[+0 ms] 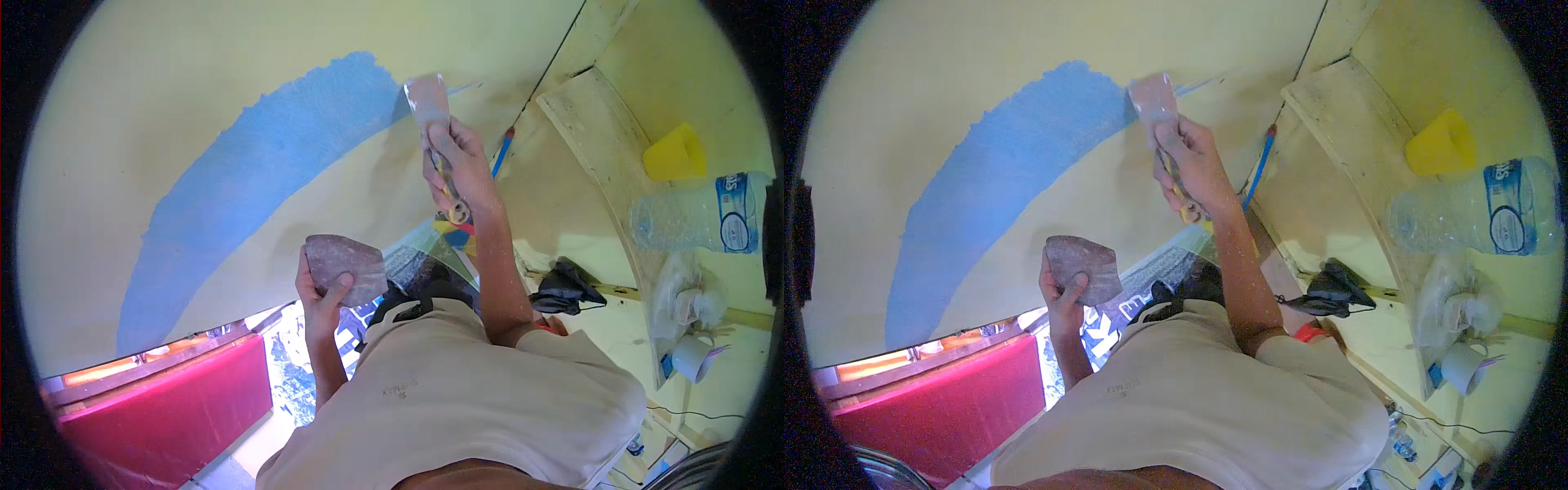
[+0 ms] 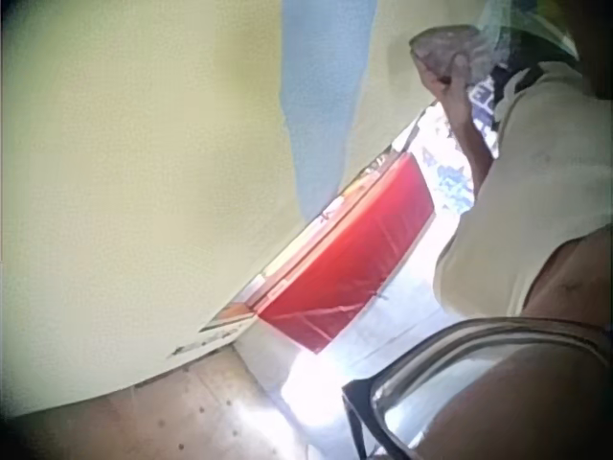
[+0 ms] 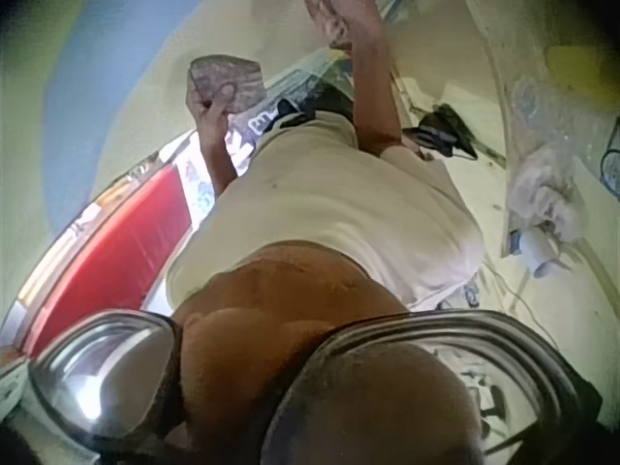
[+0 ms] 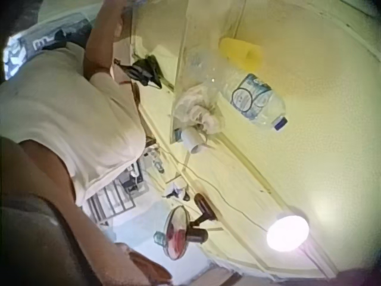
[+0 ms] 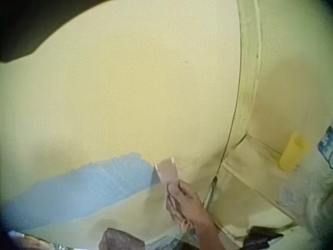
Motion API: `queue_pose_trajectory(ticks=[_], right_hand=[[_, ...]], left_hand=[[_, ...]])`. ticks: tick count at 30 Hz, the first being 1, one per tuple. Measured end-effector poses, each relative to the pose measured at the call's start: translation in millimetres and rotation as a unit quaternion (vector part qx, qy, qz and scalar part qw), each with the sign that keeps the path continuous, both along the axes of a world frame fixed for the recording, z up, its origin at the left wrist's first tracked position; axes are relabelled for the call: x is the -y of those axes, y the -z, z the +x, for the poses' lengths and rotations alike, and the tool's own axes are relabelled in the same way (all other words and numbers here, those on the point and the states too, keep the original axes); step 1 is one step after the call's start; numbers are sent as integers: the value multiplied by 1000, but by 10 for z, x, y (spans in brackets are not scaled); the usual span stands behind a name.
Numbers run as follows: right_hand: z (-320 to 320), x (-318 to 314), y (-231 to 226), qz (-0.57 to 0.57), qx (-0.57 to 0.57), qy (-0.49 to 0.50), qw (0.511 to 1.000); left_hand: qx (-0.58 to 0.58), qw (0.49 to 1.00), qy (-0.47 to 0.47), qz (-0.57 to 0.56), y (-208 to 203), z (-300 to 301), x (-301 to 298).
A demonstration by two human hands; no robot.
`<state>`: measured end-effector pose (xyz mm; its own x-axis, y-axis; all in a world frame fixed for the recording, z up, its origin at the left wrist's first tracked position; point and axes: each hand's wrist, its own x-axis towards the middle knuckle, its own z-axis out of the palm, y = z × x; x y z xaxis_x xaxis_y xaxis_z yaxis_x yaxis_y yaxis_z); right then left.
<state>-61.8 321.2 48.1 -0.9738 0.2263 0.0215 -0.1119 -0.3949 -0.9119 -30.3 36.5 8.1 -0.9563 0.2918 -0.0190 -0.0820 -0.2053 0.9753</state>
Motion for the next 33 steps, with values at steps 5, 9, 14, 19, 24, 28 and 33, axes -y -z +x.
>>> queue_pose_trajectory(ticks=[5, 9, 14, 19, 24, 28, 33], right_hand=[[44, 5, 17, 15, -8, 1, 1000], [110, -6, 54, -2, 24, 2, 1000], [124, 36, 132, -7, 12, 1, 1000], [128, 63, 151, 5, 21, -7, 1000], [122, 25, 144, -19, 23, 11, 999], [149, 111, 13, -35, 8, 11, 999], [98, 47, 116, -4, 21, -2, 1000]], left_hand=[[3, 1000, -3, -17, -105, 59, -63], [22, 999, -20, 23, -90, 33, -62], [-5, 1000, 10, 13, -37, 26, -26], [34, 999, -7, 26, -62, 35, -69], [31, 999, -10, 26, 24, 57, -19], [19, 999, -2, 35, 20, 30, 8], [19, 999, -5, 42, 23, 2, 73]])
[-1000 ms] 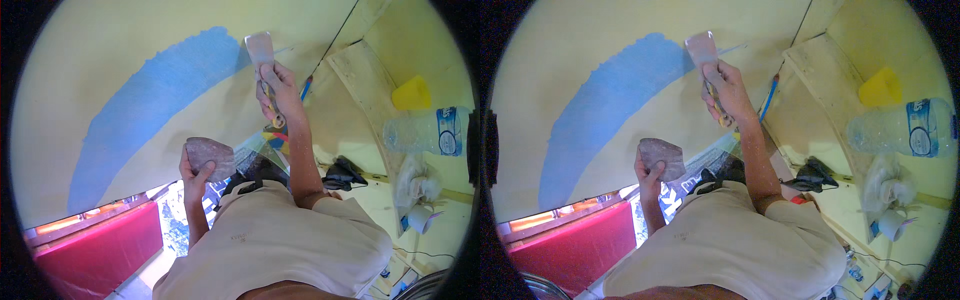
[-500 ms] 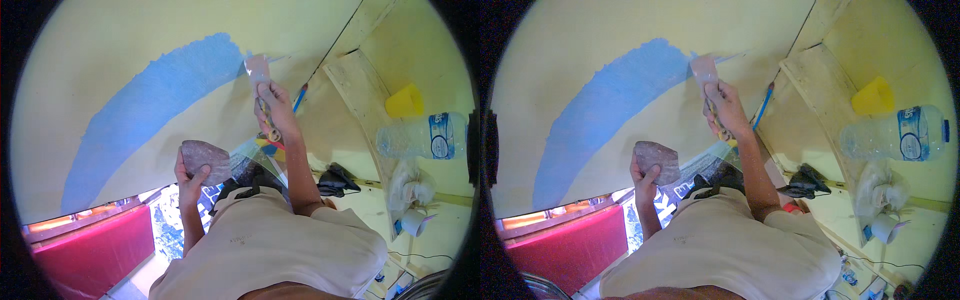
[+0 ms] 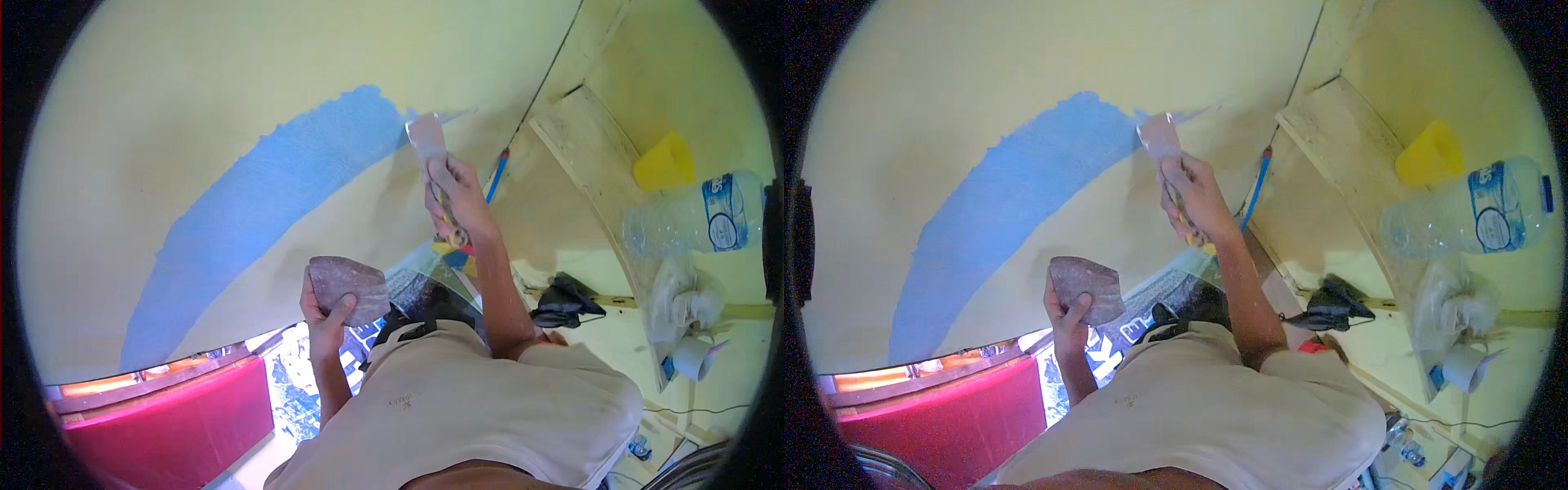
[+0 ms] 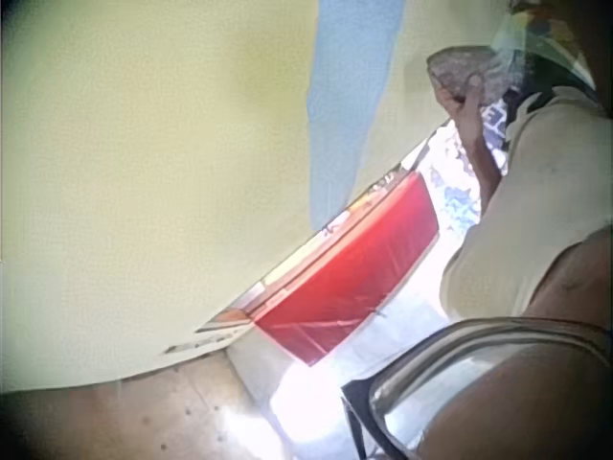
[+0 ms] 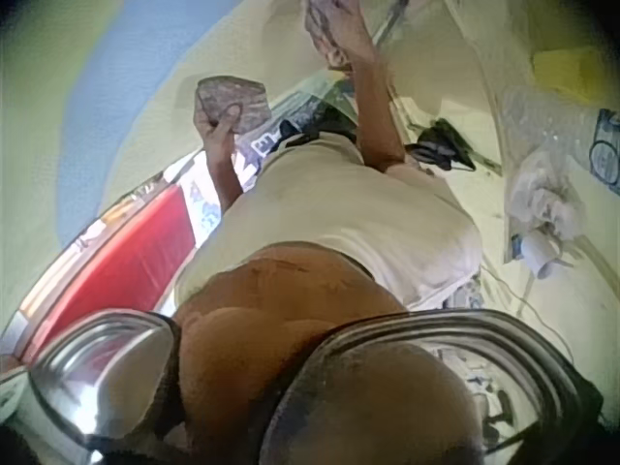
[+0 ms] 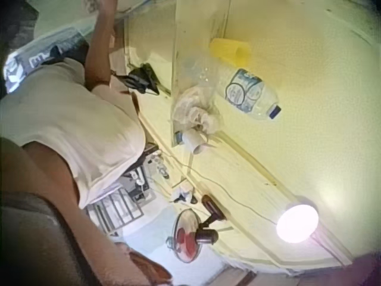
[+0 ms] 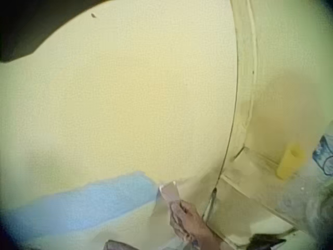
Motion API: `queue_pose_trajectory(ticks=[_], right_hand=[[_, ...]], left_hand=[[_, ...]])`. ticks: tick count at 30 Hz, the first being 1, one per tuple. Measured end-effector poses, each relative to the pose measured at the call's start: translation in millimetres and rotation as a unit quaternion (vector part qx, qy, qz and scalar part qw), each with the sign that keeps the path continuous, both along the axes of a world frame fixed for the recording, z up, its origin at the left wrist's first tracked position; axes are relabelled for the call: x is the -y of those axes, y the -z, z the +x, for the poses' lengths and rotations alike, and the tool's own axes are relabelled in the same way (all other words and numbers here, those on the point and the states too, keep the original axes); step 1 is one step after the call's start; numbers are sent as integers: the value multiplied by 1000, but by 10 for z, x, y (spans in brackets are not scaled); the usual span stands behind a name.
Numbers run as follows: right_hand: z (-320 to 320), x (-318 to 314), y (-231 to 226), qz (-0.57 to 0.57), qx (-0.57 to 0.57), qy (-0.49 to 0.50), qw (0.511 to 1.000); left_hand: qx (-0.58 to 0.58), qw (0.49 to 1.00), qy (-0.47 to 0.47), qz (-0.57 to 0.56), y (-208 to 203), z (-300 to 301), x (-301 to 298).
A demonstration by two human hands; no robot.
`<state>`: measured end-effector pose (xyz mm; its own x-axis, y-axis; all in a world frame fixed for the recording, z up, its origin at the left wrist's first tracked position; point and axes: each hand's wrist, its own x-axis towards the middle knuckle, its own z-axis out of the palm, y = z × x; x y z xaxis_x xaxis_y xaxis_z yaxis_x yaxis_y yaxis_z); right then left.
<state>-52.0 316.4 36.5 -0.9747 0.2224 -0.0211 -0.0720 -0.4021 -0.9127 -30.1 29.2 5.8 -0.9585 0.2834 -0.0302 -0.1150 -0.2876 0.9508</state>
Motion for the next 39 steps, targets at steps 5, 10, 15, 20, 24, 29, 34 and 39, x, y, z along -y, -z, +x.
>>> queue_pose_trajectory(ticks=[5, 10, 15, 20, 24, 29, 34, 39], right_hand=[[1, -19, -4, -15, -12, 4, 1000], [-7, -2, -72, -8, -8, 4, 1000], [27, 59, 60, -7, -3, 16, 1000], [21, 74, -15, 11, -23, 13, 1000], [46, 91, -201, 12, 3, 26, 1000], [31, 89, -118, 11, -11, 24, 1000], [33, 71, -60, 3, -18, 24, 1000], [24, 121, -104, 6, -9, 25, 1000]], left_hand=[[29, 999, -15, 5, 0, -28, -4], [22, 1000, -2, -13, 47, -40, -19], [25, 1000, 4, -6, 25, -46, -6], [15, 1000, 7, -6, -35, -51, 92], [13, 1000, -21, 0, -18, -63, 115], [8, 1000, 15, -1, -33, -105, 100], [23, 1000, 5, 6, 11, -40, 117], [29, 999, 6, 17, 34, -99, 175]])
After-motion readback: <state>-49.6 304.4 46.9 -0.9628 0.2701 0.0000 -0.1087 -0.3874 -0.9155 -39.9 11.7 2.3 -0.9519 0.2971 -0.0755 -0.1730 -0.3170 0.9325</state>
